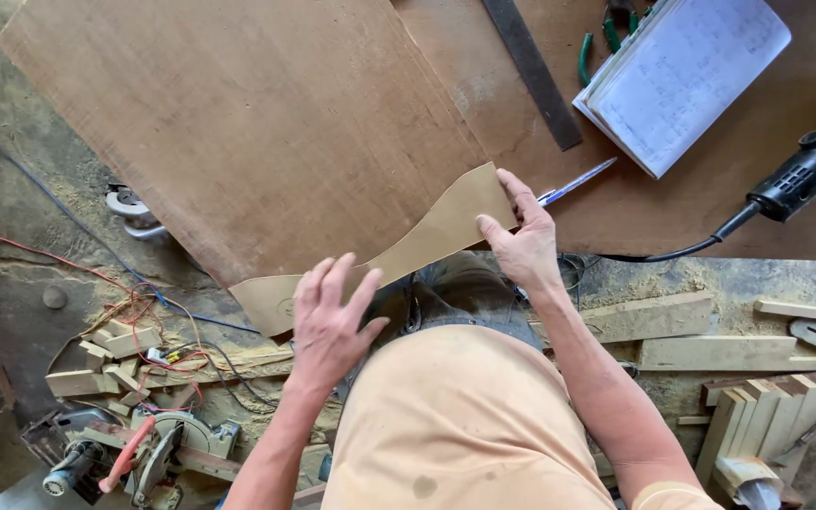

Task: Measuring and marking a wooden board using a ruler, pen, and paper template

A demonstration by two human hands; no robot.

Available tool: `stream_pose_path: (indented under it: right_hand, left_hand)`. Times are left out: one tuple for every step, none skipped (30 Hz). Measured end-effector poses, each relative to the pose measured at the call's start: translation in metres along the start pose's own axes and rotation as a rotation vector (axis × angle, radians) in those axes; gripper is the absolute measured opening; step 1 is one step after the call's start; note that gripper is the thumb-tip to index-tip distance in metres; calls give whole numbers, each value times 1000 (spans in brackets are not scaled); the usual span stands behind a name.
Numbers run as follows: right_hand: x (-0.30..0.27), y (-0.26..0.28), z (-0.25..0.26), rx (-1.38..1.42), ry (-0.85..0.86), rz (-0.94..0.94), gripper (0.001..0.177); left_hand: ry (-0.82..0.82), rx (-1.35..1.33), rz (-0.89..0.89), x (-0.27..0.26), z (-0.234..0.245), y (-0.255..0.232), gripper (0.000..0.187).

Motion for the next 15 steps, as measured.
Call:
stream_pose_path:
  right_hand:
    - [3, 4, 2, 14, 22, 8, 68]
    - [6, 7, 4, 28, 37, 15, 67]
    - [10, 9, 5, 28, 35, 15, 67]
    - [13, 8, 2, 37, 92, -15, 67]
    - [16, 7, 0, 46, 148, -45, 66]
    - [16, 8, 1, 44, 144, -49, 66]
    - [17, 9, 0, 50, 157, -57, 66]
    - [18, 9, 0, 55, 171, -64, 66]
    - [18, 8, 1, 53, 169, -68, 66]
    - [19, 6, 1, 54, 176, -73, 66]
    - [19, 5, 1, 54, 184, -78, 65]
    - [20, 5, 1, 53, 188, -79, 65]
    - [19, 4, 0, 54, 189, -90, 65]
    - [19, 3, 0, 57, 190, -100, 64]
    - [18, 1, 0, 56, 195, -101, 64]
  left_hand:
    - [1, 55, -43, -2, -15, -3, 56]
    - [5, 107, -91, -3, -31, -5, 74]
    - [4, 107, -92, -5, -34, -5, 74]
    - [-25, 91, -99, -8, -35, -5, 55]
    - [-54, 75, -105, -11, -36, -5, 39]
    - [-51, 72, -107, -11, -35, -8, 39]
    - [-82, 51, -121, -13, -33, -11, 37]
    - [-113, 31, -134, -14, -30, -13, 36]
    - [-110, 28, -135, -16, -31, -12, 36]
    - [-117, 7, -138, -18, -32, -12, 39]
    - [-124, -13, -140, -20, -33, -10, 43]
    - [-123, -12, -136, -20, -33, -10, 43]
    - [-124, -19, -133, -19, -33, -9, 44]
    - [-125, -26, -132, -18, -32, -9, 45]
    - [-125, -24, -128, -18, -31, -9, 45]
Point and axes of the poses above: each hand's wrist, its own x-axis towards the middle knuckle, its own z-axis out of the back of the hand, y = z × x, the point moved 8 cm from there along x, towards the middle knuckle, and after that the axes turned 6 degrees about z, right-handed, at the moved point
